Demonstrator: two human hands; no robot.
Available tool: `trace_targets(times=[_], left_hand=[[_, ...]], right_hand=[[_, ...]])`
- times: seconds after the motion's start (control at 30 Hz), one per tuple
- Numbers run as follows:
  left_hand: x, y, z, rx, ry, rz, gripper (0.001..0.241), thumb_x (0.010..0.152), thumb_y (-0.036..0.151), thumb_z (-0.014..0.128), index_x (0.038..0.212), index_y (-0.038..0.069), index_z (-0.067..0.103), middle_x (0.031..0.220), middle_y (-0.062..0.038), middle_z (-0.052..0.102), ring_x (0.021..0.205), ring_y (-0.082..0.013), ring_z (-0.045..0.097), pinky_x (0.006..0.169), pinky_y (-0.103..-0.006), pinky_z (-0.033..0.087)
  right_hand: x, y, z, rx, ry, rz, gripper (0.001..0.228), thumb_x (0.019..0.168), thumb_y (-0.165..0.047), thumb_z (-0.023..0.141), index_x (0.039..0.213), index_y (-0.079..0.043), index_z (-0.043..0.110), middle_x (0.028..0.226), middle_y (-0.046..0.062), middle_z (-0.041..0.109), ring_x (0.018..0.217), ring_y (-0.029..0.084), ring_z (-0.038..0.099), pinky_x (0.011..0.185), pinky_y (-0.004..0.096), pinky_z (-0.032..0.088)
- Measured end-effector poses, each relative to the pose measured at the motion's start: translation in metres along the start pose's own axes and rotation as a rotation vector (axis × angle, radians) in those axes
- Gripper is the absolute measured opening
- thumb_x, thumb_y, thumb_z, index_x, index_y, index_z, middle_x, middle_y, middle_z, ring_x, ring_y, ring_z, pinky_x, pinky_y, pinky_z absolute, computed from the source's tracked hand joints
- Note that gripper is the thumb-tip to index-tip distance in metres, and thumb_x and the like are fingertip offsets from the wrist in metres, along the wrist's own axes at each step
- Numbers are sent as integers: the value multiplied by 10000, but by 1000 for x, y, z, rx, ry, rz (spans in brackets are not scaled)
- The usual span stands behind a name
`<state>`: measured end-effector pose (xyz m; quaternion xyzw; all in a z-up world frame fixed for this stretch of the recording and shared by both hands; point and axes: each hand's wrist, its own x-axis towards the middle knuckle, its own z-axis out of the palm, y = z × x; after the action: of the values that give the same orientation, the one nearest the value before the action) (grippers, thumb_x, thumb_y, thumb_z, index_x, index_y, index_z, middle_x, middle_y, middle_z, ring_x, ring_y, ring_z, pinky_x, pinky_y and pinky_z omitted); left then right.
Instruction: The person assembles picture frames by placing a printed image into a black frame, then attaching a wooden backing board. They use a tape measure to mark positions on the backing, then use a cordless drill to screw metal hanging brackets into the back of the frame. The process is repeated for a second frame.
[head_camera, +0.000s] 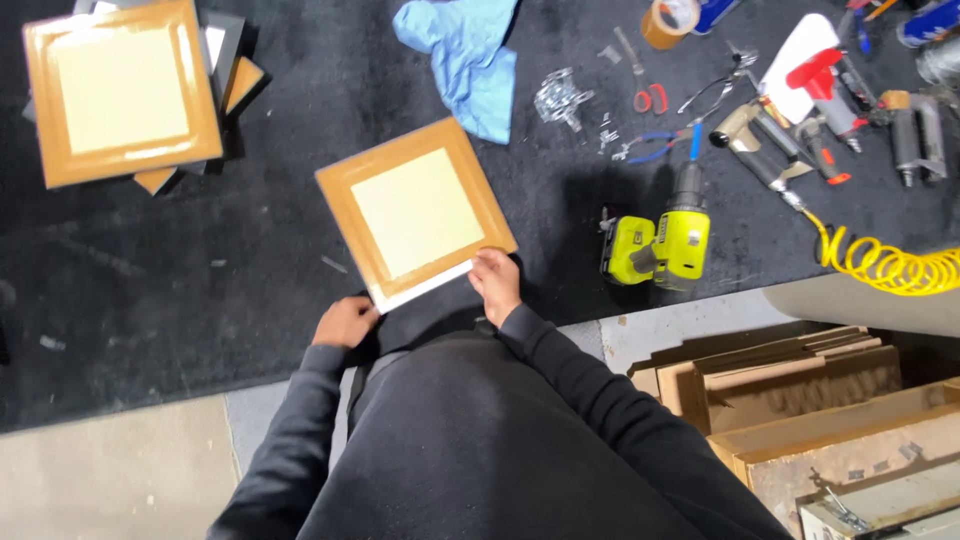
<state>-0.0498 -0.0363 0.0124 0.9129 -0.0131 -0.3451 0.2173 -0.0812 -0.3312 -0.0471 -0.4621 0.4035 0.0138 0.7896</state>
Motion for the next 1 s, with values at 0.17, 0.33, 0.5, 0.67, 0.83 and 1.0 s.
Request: trace_targets(times=[0.17,0.33,0.5,0.67,0.83,1.0], left_hand=[[7,14,0,50,-5,18,339,887,415,593,907,122,764,901,-132,764,1008,-377,722,858,-518,561],[13,31,29,29,-53,20,258,927,331,570,968,184,778,913,-57,780,1058,-338,718,921,-469,567],[24,26,50,-93,-96,115,206,929,316,554,875,215,726,785,12,754,972,-288,731,871,-445,572],[28,18,51,-157,-120,102,191,937,293,561,882,248,738,803,47,764,991,-260,730,901,-410,566],[25,24,52,-108,-109,98,195,925,283,560,864,264,744,800,61,772,985,-251,739,889,-419,577],[13,32,48,-119,-61,56,232,960,276,551,928,249,780,972,-48,790,1009,-350,732,899,-456,578]], right_hand=[[17,13,-13,189,35,-17,250,842,-26,782,1067,-96,700,929,51,527,812,186,639,807,341,648],[28,10,-15,24,147,32,250,906,-104,768,1141,-167,711,1117,56,559,1026,241,645,1094,463,512],[-5,-9,0,-97,135,16,321,920,-157,791,1216,-154,666,1085,30,622,996,189,705,1066,444,528],[-21,-2,15,-211,112,40,318,909,-184,806,1202,-176,684,1051,26,674,967,196,747,1031,445,552],[-28,-3,25,-296,162,10,310,895,-182,809,1189,-155,712,1017,59,696,946,212,768,984,413,574],[-30,-6,31,-354,237,-52,241,857,-170,826,1088,-159,757,921,46,724,833,190,784,887,376,623]])
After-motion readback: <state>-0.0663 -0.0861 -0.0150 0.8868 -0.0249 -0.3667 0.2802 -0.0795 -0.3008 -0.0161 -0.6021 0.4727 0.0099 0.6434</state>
